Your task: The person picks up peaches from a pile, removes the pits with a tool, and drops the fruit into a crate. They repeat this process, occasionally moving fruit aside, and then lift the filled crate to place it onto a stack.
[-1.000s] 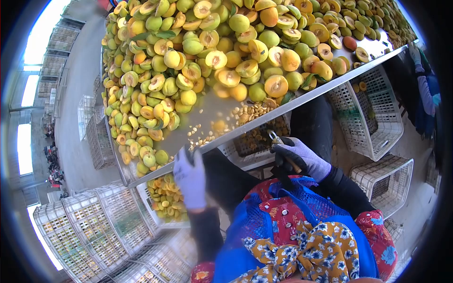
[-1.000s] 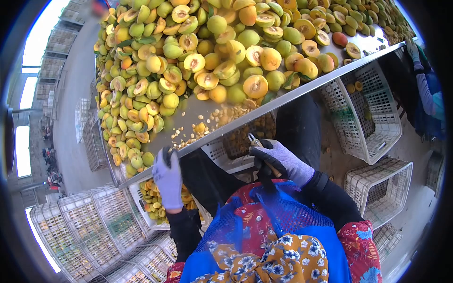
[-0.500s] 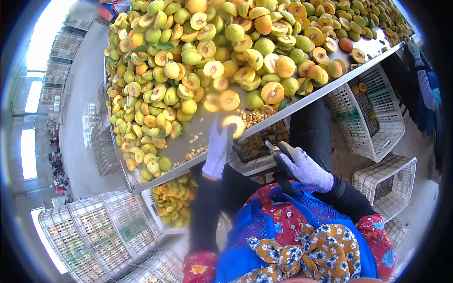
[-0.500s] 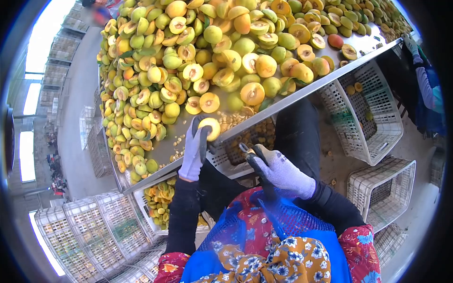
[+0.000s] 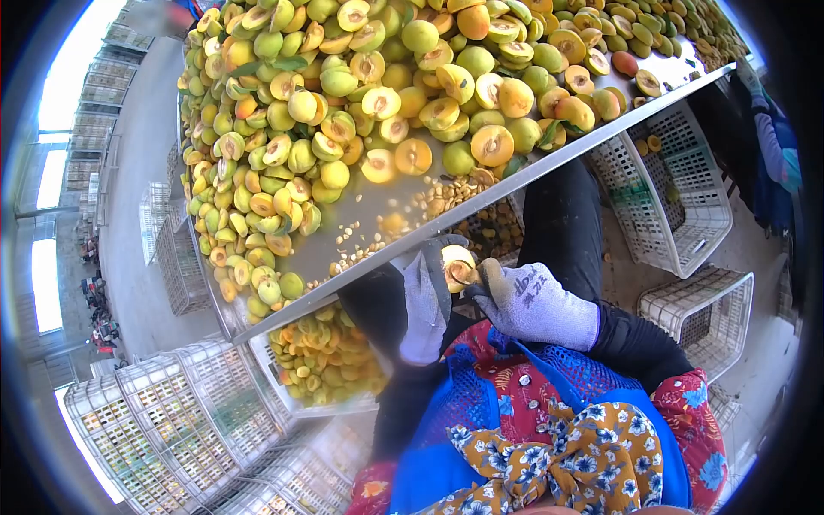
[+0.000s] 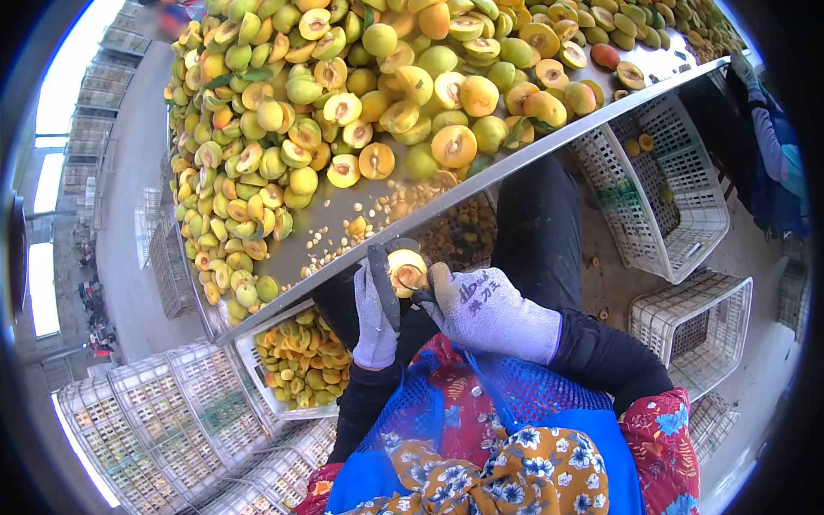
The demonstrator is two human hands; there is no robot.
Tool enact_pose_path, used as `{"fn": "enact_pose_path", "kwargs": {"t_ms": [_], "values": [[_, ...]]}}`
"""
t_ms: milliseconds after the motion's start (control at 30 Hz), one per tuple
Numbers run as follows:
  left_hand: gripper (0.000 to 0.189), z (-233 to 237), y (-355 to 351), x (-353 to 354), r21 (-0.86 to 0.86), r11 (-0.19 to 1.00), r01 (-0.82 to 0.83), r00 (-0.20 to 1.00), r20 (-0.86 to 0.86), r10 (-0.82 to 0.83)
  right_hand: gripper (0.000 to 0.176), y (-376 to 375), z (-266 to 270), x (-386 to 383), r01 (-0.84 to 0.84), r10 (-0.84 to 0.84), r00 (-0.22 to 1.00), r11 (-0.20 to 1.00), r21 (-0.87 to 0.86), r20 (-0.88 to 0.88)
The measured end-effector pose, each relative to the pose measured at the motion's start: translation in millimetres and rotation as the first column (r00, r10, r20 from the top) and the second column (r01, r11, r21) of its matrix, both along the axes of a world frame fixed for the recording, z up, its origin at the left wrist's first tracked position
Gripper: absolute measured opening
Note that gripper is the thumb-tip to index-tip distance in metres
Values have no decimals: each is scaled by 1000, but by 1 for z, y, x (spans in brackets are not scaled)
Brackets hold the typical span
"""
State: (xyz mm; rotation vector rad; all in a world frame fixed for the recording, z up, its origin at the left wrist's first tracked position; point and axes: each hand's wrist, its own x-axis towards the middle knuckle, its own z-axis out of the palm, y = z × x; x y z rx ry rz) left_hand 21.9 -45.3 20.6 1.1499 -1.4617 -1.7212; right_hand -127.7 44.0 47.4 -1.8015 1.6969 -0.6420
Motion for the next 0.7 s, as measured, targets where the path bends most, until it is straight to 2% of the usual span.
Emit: {"fn": "enact_pose_path", "kwargs": {"t_ms": [67,167,267,300,367,433,467,500,567,667,700], "values": [[43,1,3,-3,-127,991,-49,996,62,57,36,3,-5,3,-13,13,999,1000,2,47],[41,-7,8,-3,-90,988,-126,988,79,133,35,4,0,9,20,-42,988,989,146,147],[37,-10,12,-2,-336,937,-96,976,152,154,36,0,-13,1,-61,22,889,996,71,458],[36,-9,13,-2,-328,941,-81,972,185,148,37,-4,5,-6,-137,-181,761,894,427,623],[35,-5,13,-4,-316,947,-51,960,247,134,37,2,-1,1,-69,-59,934,938,340,352],[34,-4,13,-4,-494,866,76,926,356,121,37,5,5,3,-56,-28,971,940,337,239],[33,-3,13,-6,-494,865,89,927,359,110,37,7,8,3,-47,-16,983,941,335,181],[33,-2,13,-7,-495,863,102,927,361,98,36,10,6,5,-26,-29,982,957,288,186],[32,3,14,-11,-320,947,17,963,260,71,35,16,-3,8,10,-49,979,981,195,200],[30,-9,19,-9,-254,966,-49,963,244,113,38,18,-33,12,78,-78,917,997,15,391],[31,-8,18,-10,-328,944,-25,968,228,105,36,14,-24,5,-32,-160,752,960,277,640]]}}
